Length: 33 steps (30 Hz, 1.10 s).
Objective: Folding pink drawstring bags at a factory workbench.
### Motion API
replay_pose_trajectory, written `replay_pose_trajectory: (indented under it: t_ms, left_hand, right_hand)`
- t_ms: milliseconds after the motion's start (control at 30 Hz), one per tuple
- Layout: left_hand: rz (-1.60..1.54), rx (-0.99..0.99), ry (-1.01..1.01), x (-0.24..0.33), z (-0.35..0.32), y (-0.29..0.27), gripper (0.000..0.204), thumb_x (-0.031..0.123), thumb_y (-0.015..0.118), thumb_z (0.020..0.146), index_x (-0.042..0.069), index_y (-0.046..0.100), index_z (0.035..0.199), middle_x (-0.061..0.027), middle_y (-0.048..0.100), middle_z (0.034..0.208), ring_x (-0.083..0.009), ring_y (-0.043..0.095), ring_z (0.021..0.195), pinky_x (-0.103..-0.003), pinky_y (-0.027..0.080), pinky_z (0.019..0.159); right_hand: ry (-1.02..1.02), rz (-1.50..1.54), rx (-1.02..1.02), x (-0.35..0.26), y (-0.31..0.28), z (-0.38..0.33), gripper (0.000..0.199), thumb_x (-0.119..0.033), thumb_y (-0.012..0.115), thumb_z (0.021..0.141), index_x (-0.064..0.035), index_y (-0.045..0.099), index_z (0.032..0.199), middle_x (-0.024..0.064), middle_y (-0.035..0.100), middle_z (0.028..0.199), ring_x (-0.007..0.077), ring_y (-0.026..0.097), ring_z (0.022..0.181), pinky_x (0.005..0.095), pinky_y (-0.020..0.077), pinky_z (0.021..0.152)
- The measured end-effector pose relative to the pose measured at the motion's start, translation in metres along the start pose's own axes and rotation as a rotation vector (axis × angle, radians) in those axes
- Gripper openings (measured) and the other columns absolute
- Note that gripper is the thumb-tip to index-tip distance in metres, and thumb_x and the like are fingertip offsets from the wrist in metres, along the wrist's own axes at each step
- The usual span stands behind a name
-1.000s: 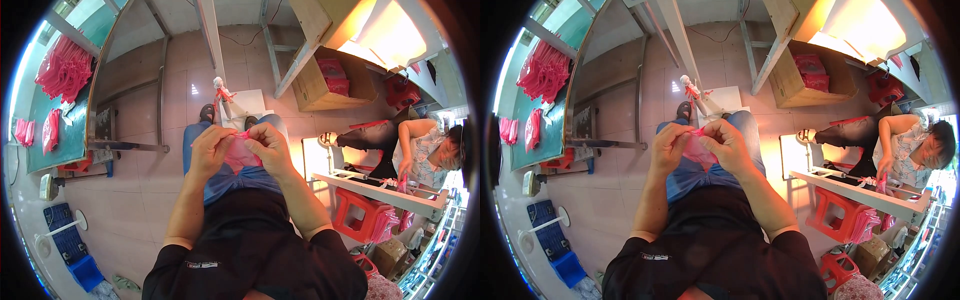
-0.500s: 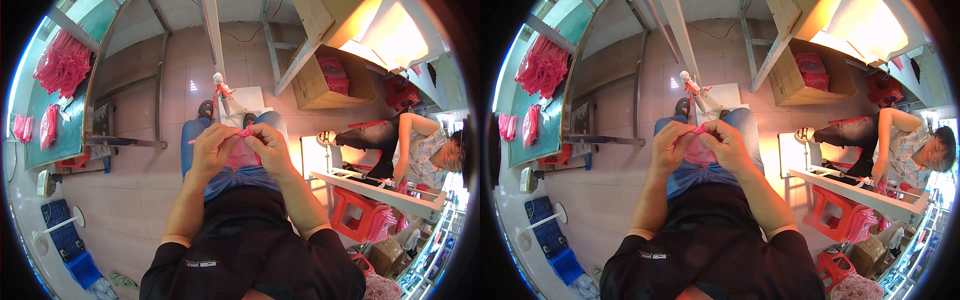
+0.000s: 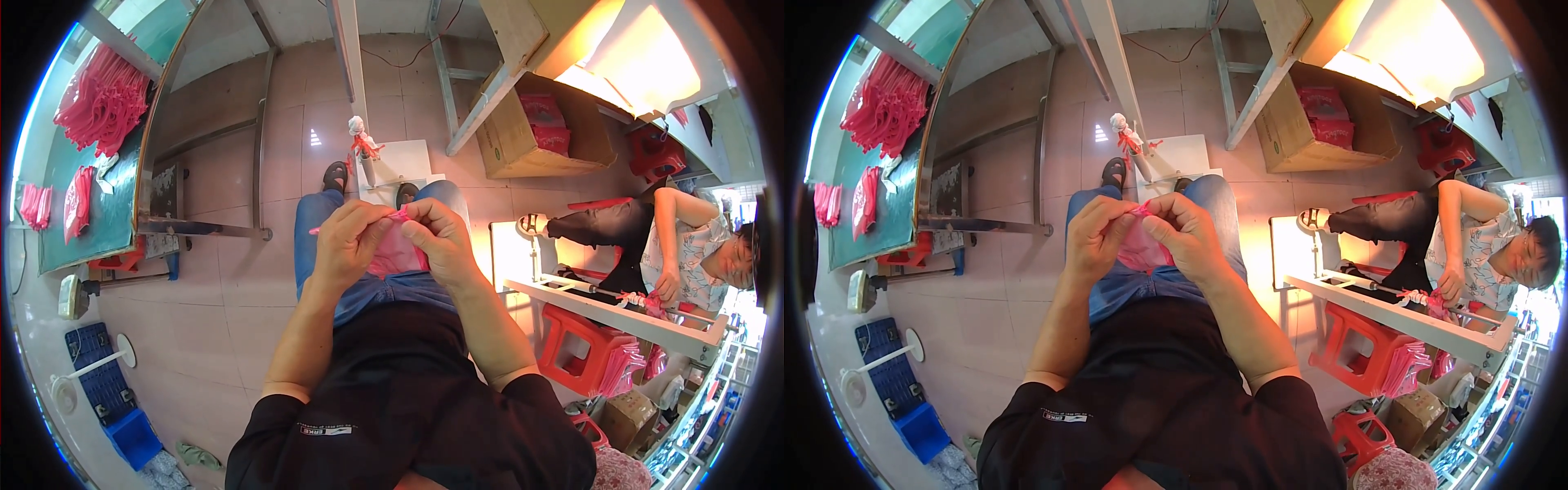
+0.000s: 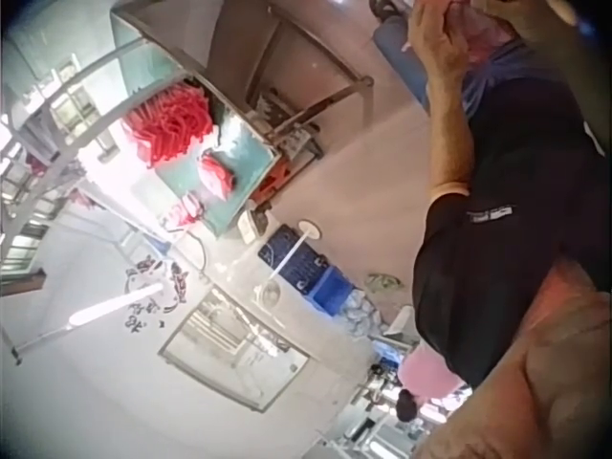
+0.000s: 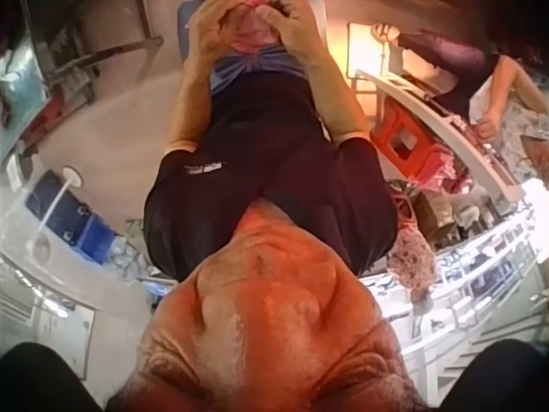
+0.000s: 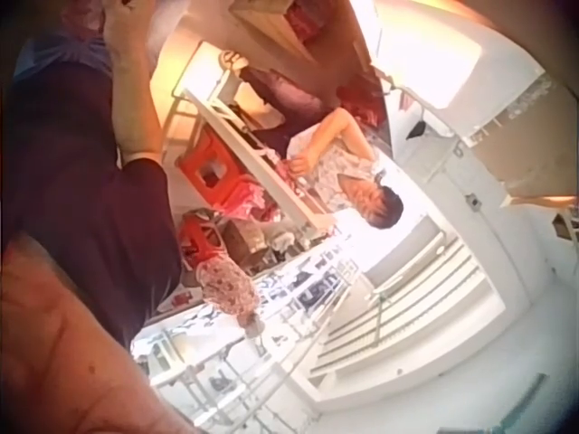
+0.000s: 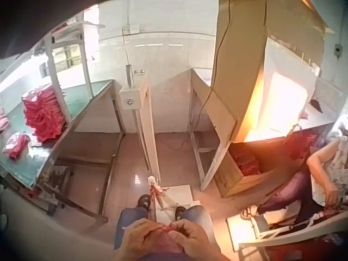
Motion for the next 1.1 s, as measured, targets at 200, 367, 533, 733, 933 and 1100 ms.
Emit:
replay_pose_trajectory:
  t_ms: [200,367,533,733,933,1100]
  left_hand:
    - [0.024,0.014,0.010,0.002,-0.002,-0.002,0.016,0.011,0.074,0.087,0.005,0.071,0.101,-0.0095,0.068,0.088,-0.0263,0.064,0.081,-0.035,0.049,0.072]
    - [-0.016,0.013,0.060,0.004,-0.002,-0.002,0.016,0.009,0.075,0.086,0.005,0.070,0.100,-0.0087,0.068,0.092,-0.0258,0.065,0.084,-0.033,0.050,0.074]
    - [-0.074,-0.019,0.048,0.008,0.000,0.002,0.014,0.005,0.075,0.086,0.003,0.069,0.099,-0.0092,0.067,0.093,-0.0246,0.065,0.086,-0.032,0.052,0.073]
    - [-0.077,0.028,0.050,0.004,-0.005,0.001,0.013,0.001,0.073,0.086,0.002,0.068,0.098,-0.0099,0.067,0.092,-0.0244,0.066,0.086,-0.032,0.052,0.074]
    - [-0.065,0.049,0.069,0.002,-0.006,0.003,0.014,0.001,0.073,0.086,0.002,0.067,0.098,-0.0102,0.067,0.093,-0.0257,0.065,0.087,-0.033,0.052,0.076]
    - [0.130,0.186,0.197,0.022,-0.006,-0.001,0.017,0.001,0.073,0.086,0.003,0.066,0.101,-0.0121,0.065,0.098,-0.0273,0.065,0.087,-0.033,0.052,0.078]
  right_hand:
    - [0.198,0.321,-0.034,0.018,0.001,-0.001,0.017,-0.019,0.063,0.100,-0.0058,0.062,0.109,0.0003,0.065,0.095,0.0092,0.063,0.086,0.0239,0.0525,0.079]
    - [0.282,0.264,-0.037,0.026,-0.004,-0.004,0.017,-0.021,0.065,0.099,-0.0062,0.062,0.106,0.0004,0.064,0.094,0.0077,0.061,0.074,0.0228,0.0513,0.065]
    - [0.206,0.230,-0.068,0.020,-0.002,-0.003,0.015,-0.020,0.065,0.099,-0.0055,0.062,0.099,-0.0010,0.061,0.086,0.0053,0.055,0.064,0.0196,0.0442,0.051]
    - [0.060,-0.079,0.028,-0.003,-0.003,-0.005,0.008,-0.010,0.061,0.099,-0.0041,0.060,0.094,-0.0013,0.058,0.077,0.0015,0.048,0.056,0.0176,0.0386,0.049]
    - [-0.133,-0.463,0.146,-0.025,-0.005,-0.011,0.007,-0.005,0.063,0.097,-0.0024,0.060,0.092,-0.0011,0.060,0.075,0.0032,0.052,0.058,0.0197,0.0419,0.052]
    - [-0.499,-0.829,0.221,-0.060,0.013,-0.022,0.008,-0.002,0.068,0.091,-0.0011,0.060,0.091,0.0057,0.063,0.074,0.0109,0.060,0.061,0.0258,0.0491,0.058]
Point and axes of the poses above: each hand's wrist, its own z-axis towards the middle knuckle, its own y-axis out of the palm, x = y × z, the point moved 10 cm from there along z, towards the middle knuckle
